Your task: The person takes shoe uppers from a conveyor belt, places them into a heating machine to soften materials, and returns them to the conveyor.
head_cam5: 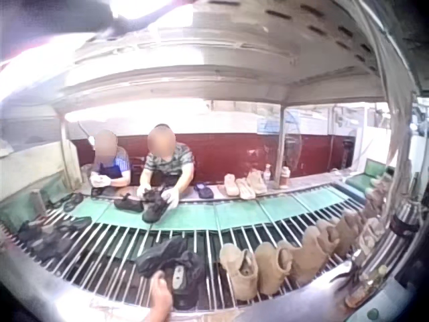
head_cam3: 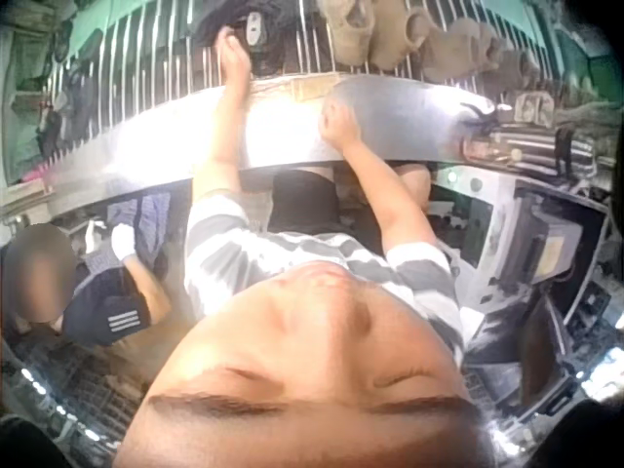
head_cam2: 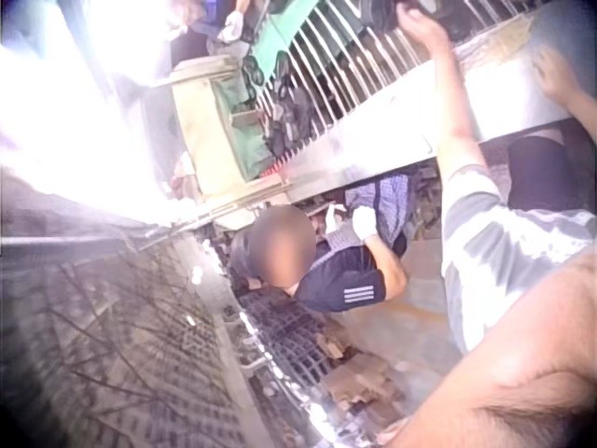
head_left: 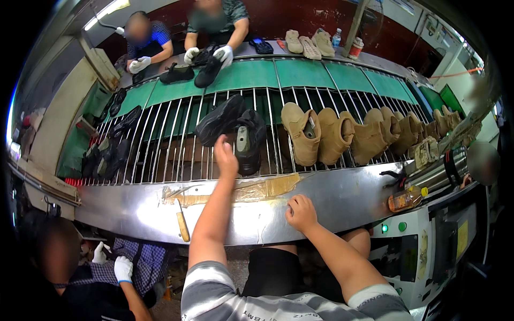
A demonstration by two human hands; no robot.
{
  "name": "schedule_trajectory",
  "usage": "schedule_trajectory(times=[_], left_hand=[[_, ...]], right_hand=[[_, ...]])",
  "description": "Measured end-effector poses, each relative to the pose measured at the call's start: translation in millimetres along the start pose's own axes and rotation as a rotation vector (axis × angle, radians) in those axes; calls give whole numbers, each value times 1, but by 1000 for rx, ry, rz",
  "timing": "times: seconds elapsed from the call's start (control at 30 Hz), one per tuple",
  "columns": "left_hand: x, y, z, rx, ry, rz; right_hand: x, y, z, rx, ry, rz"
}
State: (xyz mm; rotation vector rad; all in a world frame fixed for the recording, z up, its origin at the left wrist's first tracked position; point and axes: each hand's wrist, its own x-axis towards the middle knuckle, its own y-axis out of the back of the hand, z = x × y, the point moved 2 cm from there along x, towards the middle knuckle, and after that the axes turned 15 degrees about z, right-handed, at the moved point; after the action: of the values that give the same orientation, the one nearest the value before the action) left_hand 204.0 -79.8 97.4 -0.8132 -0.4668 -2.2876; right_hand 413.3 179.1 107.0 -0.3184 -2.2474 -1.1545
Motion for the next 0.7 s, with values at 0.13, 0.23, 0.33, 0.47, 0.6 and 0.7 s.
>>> schedule_trajectory(times=[0.13, 0.23, 0.33, 0.47, 0.6, 0.7], left_hand=[[58, -1, -31, 832, -637, -278], [80, -24, -63, 1165, -734, -566], [85, -50, -75, 1350, -780, -677], [99, -62, -49, 1409, -677, -764], [136, -45, 9, 1369, -185, -810], [180, 23, -31, 1037, 286, -675]], right_hand=[[0, 0, -3, 47, -9, 5], [2, 2, -2, 69, -21, -6], [1, 4, 0, 82, -34, -6], [3, 9, 5, 93, -8, 51], [2, 11, 7, 90, -11, 50], [1, 6, -1, 115, 20, 53]])
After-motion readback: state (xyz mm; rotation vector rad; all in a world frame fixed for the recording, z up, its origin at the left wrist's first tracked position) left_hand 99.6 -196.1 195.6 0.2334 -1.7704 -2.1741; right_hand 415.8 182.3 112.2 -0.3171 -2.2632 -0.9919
